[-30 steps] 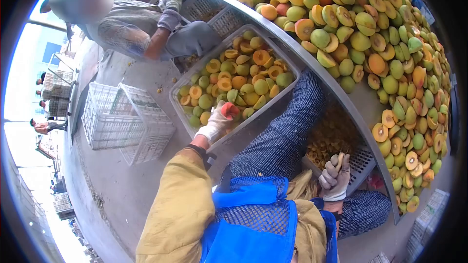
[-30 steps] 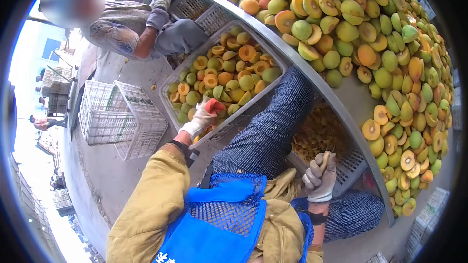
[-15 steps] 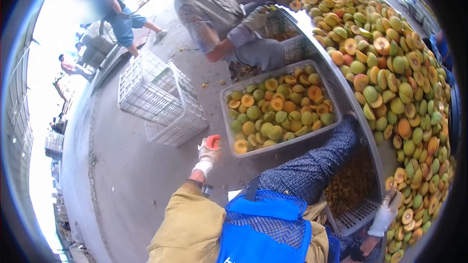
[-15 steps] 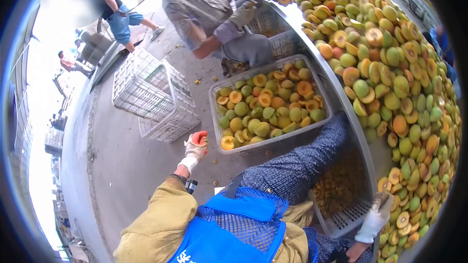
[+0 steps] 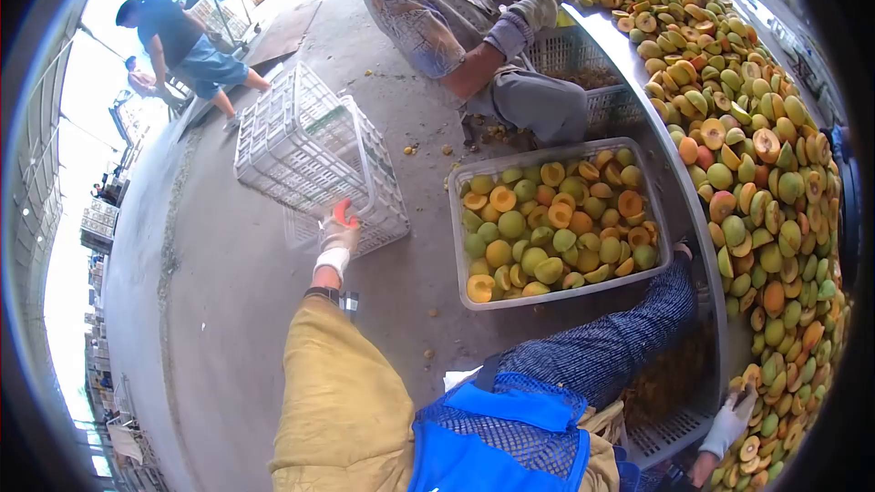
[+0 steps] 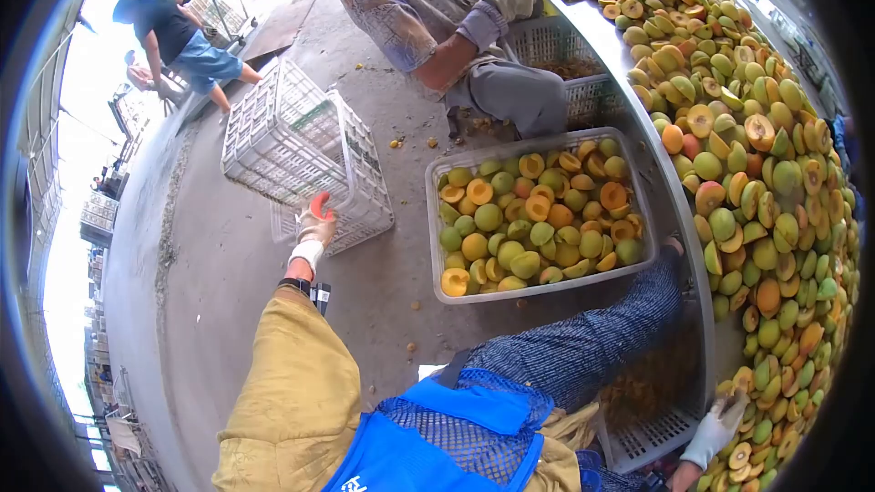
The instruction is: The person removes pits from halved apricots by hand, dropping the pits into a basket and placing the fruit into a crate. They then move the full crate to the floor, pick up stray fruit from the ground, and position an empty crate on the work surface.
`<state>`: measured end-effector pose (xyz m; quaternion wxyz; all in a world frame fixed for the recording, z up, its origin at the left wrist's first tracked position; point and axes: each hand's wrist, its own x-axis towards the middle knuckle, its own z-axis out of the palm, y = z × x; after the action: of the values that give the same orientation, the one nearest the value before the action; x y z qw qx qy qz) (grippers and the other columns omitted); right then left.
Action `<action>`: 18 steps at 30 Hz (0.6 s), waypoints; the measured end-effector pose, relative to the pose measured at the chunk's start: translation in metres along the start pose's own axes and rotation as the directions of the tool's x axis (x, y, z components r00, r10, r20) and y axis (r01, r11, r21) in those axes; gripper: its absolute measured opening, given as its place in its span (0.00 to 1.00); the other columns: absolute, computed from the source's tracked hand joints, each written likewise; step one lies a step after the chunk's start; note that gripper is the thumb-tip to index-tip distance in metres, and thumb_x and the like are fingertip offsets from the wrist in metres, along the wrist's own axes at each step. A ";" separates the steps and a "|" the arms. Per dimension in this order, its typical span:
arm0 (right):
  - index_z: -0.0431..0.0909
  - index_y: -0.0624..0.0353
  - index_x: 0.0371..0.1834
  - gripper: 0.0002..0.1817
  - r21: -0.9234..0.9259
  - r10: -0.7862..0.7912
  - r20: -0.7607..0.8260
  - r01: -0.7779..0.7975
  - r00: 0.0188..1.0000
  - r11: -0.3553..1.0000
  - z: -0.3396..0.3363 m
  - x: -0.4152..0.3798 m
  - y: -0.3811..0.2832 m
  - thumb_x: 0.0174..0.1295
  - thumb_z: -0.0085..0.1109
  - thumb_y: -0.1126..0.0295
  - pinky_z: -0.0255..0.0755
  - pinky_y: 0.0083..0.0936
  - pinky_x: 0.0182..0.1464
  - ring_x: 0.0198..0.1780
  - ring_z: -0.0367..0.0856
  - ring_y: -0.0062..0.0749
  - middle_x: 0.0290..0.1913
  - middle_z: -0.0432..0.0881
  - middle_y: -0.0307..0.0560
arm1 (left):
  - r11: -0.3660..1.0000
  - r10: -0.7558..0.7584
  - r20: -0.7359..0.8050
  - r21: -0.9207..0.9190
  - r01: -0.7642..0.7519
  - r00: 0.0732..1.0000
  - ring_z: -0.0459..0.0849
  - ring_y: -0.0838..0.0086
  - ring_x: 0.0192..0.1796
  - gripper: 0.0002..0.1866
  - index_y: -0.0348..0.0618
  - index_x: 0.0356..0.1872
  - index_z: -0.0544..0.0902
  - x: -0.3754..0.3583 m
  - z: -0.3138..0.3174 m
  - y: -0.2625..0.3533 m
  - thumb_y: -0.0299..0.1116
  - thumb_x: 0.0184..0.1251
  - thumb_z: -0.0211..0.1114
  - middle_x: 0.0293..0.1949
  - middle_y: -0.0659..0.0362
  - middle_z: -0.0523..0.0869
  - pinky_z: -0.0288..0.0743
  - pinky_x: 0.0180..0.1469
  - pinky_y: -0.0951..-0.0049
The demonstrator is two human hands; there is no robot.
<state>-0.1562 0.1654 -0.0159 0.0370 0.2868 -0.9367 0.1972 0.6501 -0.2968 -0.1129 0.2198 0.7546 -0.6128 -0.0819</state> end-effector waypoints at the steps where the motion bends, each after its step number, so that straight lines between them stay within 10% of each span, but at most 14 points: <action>1: 0.72 0.62 0.69 0.22 0.014 0.007 -0.006 -0.007 1.000 1.000 0.000 0.000 0.012 0.75 0.56 0.68 0.70 0.36 0.68 0.66 0.78 0.49 0.66 0.80 0.57 | 0.998 -0.013 0.054 0.055 0.010 0.998 0.76 0.49 0.69 0.26 0.53 0.67 0.78 -0.003 0.006 0.001 0.37 0.66 0.65 0.67 0.46 0.77 0.71 0.70 0.55; 13: 0.77 0.63 0.58 0.16 -0.277 -0.086 -0.017 0.078 0.996 0.958 -0.001 -0.029 0.054 0.76 0.55 0.63 0.69 0.42 0.64 0.60 0.76 0.54 0.57 0.80 0.58 | 0.931 -0.271 0.378 0.337 0.141 0.885 0.69 0.46 0.75 0.35 0.58 0.76 0.69 0.028 0.028 -0.001 0.47 0.66 0.63 0.74 0.43 0.69 0.65 0.75 0.52; 18: 0.77 0.62 0.59 0.18 -0.288 -0.147 -0.045 0.128 0.988 0.949 0.000 -0.034 0.056 0.77 0.55 0.59 0.68 0.43 0.65 0.61 0.75 0.54 0.58 0.80 0.58 | 0.981 -0.066 0.230 0.195 0.020 0.971 0.84 0.42 0.50 0.16 0.50 0.50 0.82 0.029 0.053 -0.066 0.44 0.66 0.64 0.47 0.41 0.84 0.77 0.49 0.46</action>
<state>-0.1588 0.2255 -0.0418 0.1224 0.3365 -0.9313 0.0668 0.6949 -0.3266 -0.1841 0.0702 0.7704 -0.6229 -0.1163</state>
